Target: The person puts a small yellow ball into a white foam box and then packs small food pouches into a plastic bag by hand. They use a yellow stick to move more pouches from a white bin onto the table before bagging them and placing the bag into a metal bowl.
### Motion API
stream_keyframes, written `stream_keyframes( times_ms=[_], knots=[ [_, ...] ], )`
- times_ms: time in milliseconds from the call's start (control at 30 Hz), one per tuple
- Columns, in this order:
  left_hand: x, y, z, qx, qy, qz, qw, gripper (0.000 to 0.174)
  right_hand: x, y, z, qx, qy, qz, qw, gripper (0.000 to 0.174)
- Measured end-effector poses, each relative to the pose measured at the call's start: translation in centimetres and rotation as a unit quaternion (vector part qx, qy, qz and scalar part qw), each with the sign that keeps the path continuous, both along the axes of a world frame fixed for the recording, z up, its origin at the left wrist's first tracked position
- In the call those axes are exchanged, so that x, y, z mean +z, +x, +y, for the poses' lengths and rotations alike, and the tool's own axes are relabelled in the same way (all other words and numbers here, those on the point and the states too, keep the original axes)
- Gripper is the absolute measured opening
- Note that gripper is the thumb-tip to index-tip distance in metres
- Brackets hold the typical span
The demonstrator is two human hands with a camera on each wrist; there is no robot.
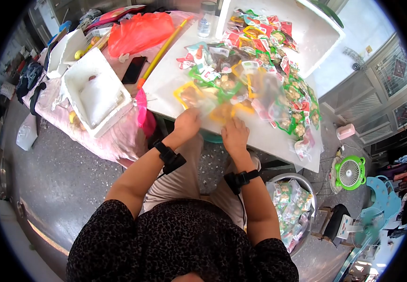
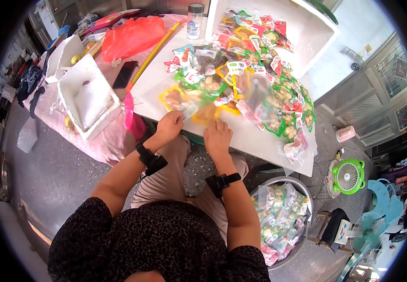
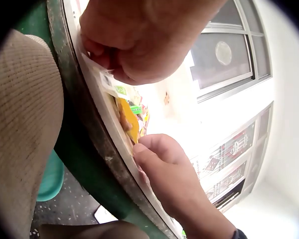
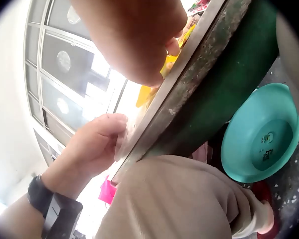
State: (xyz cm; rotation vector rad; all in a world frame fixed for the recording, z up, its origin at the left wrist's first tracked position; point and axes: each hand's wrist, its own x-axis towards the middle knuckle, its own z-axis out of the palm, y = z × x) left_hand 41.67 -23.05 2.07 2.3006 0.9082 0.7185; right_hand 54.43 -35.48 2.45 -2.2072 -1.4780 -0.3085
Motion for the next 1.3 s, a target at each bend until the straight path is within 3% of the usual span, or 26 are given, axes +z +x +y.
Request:
stream_keyframes(
  times_ms=[100,300,367,467,567,667,700,733,800,833,867,933,1033,1100,1133,1200,1233,1267,1300],
  knots=[
    [-0.3,0.2,-0.1,0.006,0.009,-0.004,1.0,0.018,0.4,0.1,1.3,-0.022,0.069,-0.035,0.997,0.02],
    [-0.5,-0.3,0.2,-0.013,-0.008,-0.022,1.0,0.022,-0.5,1.4,0.7,0.039,0.038,-0.021,0.998,0.016],
    [0.7,-0.8,-0.7,-0.019,0.009,-0.048,0.999,0.025,1.0,0.8,-1.1,0.05,0.077,0.005,0.996,0.013],
    [3.0,-1.6,-3.2,-0.102,0.172,-0.099,0.975,0.029,3.1,-0.4,-3.5,0.047,0.155,0.066,0.985,0.009],
    [4.7,-1.7,-7.2,-0.157,0.009,-0.097,0.983,0.028,4.7,-2.2,-5.0,0.07,0.178,0.125,0.974,0.008],
    [5.1,-0.9,-8.2,-0.246,-0.105,-0.176,0.947,0.023,5.1,-3.9,-6.1,0.093,0.168,0.173,0.966,0.008],
    [4.5,-0.8,-7.3,-0.294,-0.095,-0.162,0.937,0.022,5.0,-4.1,-6.4,0.104,0.169,0.212,0.957,0.011],
    [4.0,-1.0,-6.8,-0.297,-0.184,-0.169,0.922,0.021,4.9,-4.2,-6.7,0.115,0.171,0.251,0.946,0.013],
    [3.5,-1.3,-6.0,-0.296,-0.355,-0.178,0.869,0.019,3.6,-3.5,-7.3,0.05,0.257,0.413,0.872,0.021],
    [5.1,-1.9,-6.0,-0.32,-0.334,-0.189,0.866,0.018,3.3,-2.9,-7.7,0.016,0.295,0.489,0.821,0.025],
    [5.7,-2.2,-5.9,-0.355,-0.335,-0.181,0.854,0.016,3.7,-1.6,-8.3,-0.037,0.243,0.542,0.803,0.035],
    [6.5,-2.7,-5.5,-0.423,-0.33,-0.166,0.827,0.012,2.9,0.5,-8.9,-0.073,0.227,0.742,0.626,0.038],
    [7.5,-3.1,-5.6,-0.495,-0.313,-0.103,0.804,0.011,2.0,0.4,-9.6,0.11,0.082,0.891,0.432,0.042],
    [7.4,-3.3,-5.3,-0.556,-0.299,-0.057,0.774,0.012,0.9,-0.3,-10.1,0.186,0.062,0.904,0.38,0.043],
    [7.3,-3.4,-5.0,-0.538,-0.312,-0.067,0.78,0.016,0.3,-0.7,-10.2,0.224,0.05,0.907,0.352,0.043],
    [7.4,-3.5,-4.6,-0.501,-0.338,-0.085,0.792,0.022,-0.1,-0.9,-10.2,0.19,0.111,0.908,0.357,0.038],
    [8.1,-3.5,-4.8,-0.414,-0.35,-0.104,0.834,0.031,0.2,-1.0,-10.1,0.164,0.148,0.902,0.372,0.036],
    [7.6,-3.4,-4.3,-0.317,-0.284,-0.08,0.901,0.031,0.4,-1.1,-10.0,0.139,0.184,0.894,0.385,0.035],
    [6.3,-3.0,-3.6,-0.214,-0.213,-0.053,0.952,0.032,0.5,-0.7,-9.8,0.134,0.198,0.898,0.369,0.031]
  ],
)
